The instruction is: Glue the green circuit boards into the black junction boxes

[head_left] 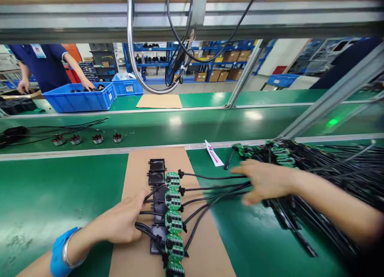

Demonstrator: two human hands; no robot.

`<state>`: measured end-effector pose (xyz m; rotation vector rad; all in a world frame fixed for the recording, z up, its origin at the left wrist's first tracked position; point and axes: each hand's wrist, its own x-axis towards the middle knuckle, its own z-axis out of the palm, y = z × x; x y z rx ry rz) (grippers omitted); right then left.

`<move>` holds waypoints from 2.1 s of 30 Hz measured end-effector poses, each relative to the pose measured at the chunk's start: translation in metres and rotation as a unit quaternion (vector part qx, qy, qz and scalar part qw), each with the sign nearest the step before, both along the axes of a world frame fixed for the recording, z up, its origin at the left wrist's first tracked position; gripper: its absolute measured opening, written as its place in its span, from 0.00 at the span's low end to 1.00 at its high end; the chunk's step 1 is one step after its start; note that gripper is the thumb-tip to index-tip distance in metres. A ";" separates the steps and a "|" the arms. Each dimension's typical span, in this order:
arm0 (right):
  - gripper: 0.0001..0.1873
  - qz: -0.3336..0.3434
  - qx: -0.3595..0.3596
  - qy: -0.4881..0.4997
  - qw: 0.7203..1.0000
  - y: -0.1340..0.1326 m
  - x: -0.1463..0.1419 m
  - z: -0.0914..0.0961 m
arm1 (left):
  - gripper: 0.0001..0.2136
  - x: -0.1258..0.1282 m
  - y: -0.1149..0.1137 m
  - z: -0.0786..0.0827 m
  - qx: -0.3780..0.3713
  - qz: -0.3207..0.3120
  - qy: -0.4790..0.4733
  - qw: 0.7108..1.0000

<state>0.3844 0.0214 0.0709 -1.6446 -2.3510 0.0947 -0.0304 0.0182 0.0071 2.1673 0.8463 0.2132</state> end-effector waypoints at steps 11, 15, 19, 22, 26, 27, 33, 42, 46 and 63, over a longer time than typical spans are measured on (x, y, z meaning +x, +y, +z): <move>0.06 0.258 -0.154 0.152 0.942 0.058 -0.145 -0.055 | 0.13 -0.009 0.048 -0.008 -0.049 0.111 -0.012 0.992; 0.06 0.234 -0.115 0.129 0.957 0.077 -0.140 -0.063 | 0.14 -0.002 0.081 -0.013 0.003 0.196 0.009 0.981; 0.15 0.165 -0.095 0.178 0.965 0.111 -0.131 -0.081 | 0.13 0.001 0.108 -0.016 0.110 0.251 0.060 0.960; 0.03 0.138 -0.080 0.154 0.975 0.129 -0.125 -0.095 | 0.12 0.003 0.119 -0.026 0.176 0.250 0.107 0.946; 0.08 0.131 -0.047 0.103 0.985 0.131 -0.128 -0.106 | 0.10 0.004 0.121 -0.038 0.247 0.220 0.161 0.930; 0.09 0.127 -0.036 0.091 0.987 0.130 -0.129 -0.107 | 0.09 0.004 0.120 -0.039 0.260 0.211 0.173 0.926; 0.12 0.116 0.003 0.040 0.992 0.129 -0.131 -0.113 | 0.10 0.006 0.112 -0.037 0.311 0.195 0.228 0.902; 0.12 0.112 0.026 0.029 0.993 0.113 -0.134 -0.103 | 0.10 0.006 0.099 -0.035 0.322 0.197 0.216 0.900; 0.10 0.196 -0.066 0.106 0.973 0.069 -0.151 -0.077 | 0.08 0.000 0.070 -0.019 0.191 0.068 0.091 0.975; 0.11 0.163 -0.018 0.072 0.984 0.088 -0.134 -0.108 | 0.09 -0.005 0.073 -0.040 0.254 0.137 0.122 0.950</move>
